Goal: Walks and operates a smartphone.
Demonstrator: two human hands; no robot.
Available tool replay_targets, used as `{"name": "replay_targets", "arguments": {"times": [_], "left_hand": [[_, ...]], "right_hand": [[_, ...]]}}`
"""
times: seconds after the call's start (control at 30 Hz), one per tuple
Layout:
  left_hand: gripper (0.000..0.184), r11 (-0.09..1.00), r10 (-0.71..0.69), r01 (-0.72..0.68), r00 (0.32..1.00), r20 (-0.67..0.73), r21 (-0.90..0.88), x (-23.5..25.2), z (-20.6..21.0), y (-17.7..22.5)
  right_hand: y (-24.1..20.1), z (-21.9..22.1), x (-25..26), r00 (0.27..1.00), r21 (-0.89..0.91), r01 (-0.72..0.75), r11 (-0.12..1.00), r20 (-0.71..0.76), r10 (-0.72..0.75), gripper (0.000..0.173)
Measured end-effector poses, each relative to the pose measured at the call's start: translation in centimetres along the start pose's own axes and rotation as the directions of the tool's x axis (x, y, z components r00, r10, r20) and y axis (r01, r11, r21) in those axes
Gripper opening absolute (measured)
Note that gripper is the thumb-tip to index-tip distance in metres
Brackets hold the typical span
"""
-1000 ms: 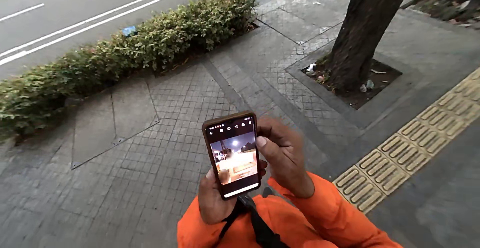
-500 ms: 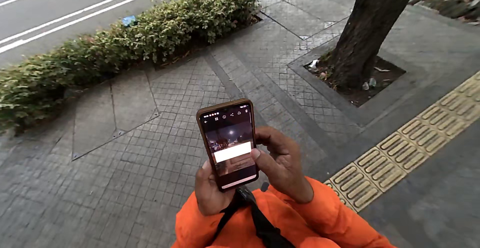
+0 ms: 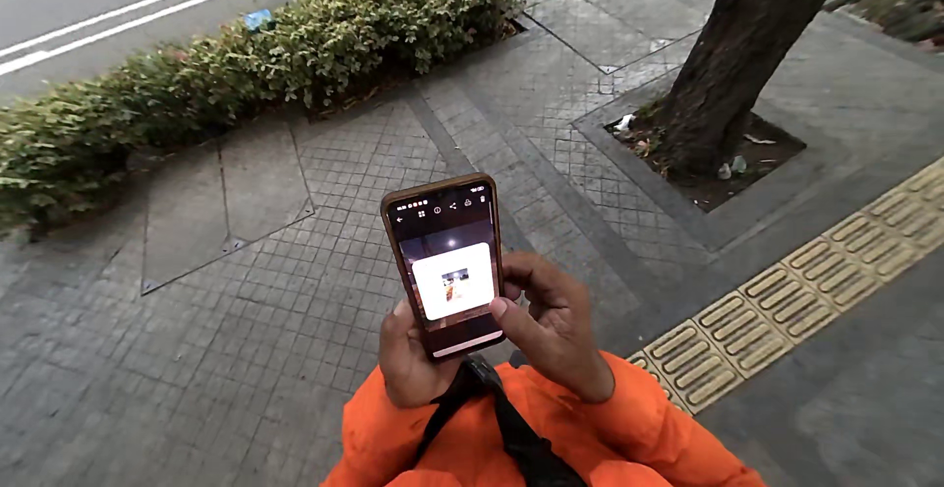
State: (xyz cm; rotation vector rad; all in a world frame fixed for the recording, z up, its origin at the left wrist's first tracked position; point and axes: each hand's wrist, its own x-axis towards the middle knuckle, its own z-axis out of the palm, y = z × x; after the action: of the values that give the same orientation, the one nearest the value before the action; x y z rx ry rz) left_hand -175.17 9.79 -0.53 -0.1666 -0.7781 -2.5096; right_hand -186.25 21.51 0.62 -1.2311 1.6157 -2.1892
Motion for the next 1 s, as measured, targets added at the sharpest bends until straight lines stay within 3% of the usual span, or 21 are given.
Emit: {"name": "replay_targets", "arguments": {"times": [0.23,0.43,0.77,1.0], "left_hand": [[0.044,0.999,-0.008,0.010,0.999,0.053,-0.036,0.0,0.1,0.0],[0.045,1.000,-0.021,0.022,0.996,0.085,-0.016,-0.3,0.2,-0.3],[0.049,0.989,-0.130,0.143,0.968,0.214,-0.044,-0.3,0.6,-1.0],[0.049,0.990,-0.129,0.137,0.966,0.225,-0.022,-0.4,0.6,-1.2]], "right_hand": [[-0.1,0.2,0.0,1.000,-0.016,0.003,1.000,-0.023,-0.004,0.018],[-0.5,-0.5,0.6,1.000,-0.003,-0.007,1.000,-0.012,0.007,0.025],[-2.2,-1.3,4.7,0.990,-0.043,0.120,0.992,-0.073,-0.123,0.022],[-2.4,-1.4,5.3,0.986,-0.049,0.126,0.991,-0.104,-0.130,0.020]]}}
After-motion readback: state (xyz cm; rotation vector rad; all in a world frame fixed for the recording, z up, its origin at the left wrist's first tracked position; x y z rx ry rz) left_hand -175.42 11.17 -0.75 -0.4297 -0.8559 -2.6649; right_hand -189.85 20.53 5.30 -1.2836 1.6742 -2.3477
